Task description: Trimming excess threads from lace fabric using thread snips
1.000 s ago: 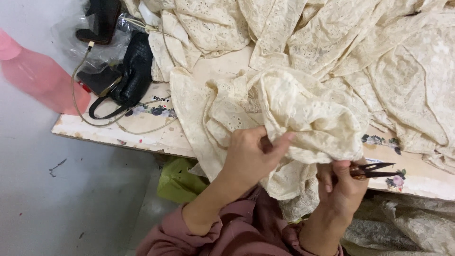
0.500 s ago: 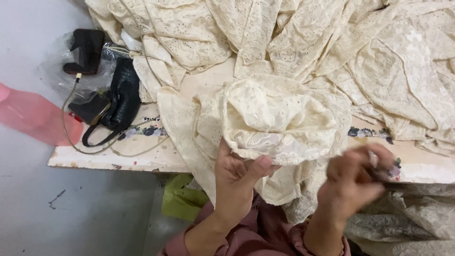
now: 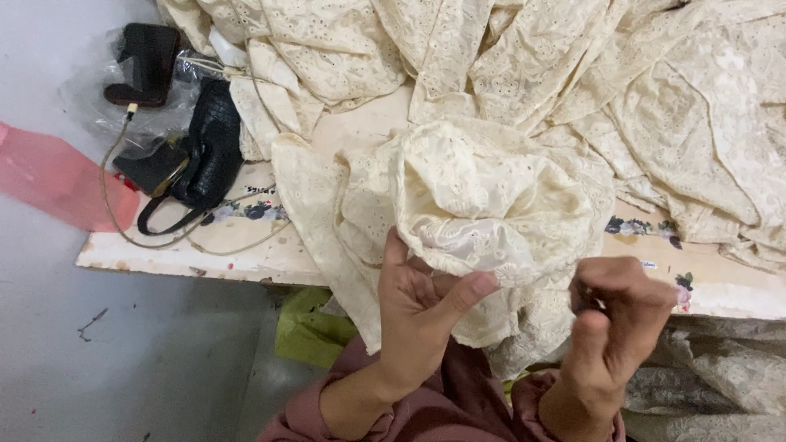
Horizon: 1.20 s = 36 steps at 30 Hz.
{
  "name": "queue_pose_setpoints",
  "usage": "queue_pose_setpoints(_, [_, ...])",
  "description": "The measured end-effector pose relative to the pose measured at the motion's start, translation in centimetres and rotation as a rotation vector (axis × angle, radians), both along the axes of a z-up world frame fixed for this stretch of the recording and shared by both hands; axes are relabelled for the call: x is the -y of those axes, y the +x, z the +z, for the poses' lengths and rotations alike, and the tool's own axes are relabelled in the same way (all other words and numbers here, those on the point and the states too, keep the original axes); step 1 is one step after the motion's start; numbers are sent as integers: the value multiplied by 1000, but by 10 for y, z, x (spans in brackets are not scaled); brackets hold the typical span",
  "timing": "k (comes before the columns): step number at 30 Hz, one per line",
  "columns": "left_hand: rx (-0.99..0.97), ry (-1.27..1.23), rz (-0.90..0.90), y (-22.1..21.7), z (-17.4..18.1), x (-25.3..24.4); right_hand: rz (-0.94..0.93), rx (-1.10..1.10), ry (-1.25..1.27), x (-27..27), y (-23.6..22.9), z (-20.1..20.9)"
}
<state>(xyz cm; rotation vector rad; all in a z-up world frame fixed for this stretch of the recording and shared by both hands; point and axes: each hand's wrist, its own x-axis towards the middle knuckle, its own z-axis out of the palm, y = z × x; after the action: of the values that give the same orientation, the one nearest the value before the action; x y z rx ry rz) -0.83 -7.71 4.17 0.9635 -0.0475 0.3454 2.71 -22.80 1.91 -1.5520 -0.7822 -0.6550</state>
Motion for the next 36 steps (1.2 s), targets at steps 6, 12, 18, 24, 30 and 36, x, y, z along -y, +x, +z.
queue_pose_setpoints(6, [-5,-13,4,-1,-1,4,-432,138,-239,-14,-12,13])
queue_pose_setpoints(12, [1,-2,-2,1,-4,5,-513,320,-329,-17,-10,18])
queue_pose_setpoints(18, [6,-9,-13,1,1,4,-521,426,-263,-11,-2,-1])
queue_pose_setpoints(24, [-37,10,10,0,3,1,-340,228,-35,-1,8,-5])
queue_pose_setpoints(30, [32,-27,-49,1,4,1,217,421,9,2,17,-6])
queue_pose_setpoints(36, [122,-100,-37,2,3,-3,-269,172,25,3,3,-17])
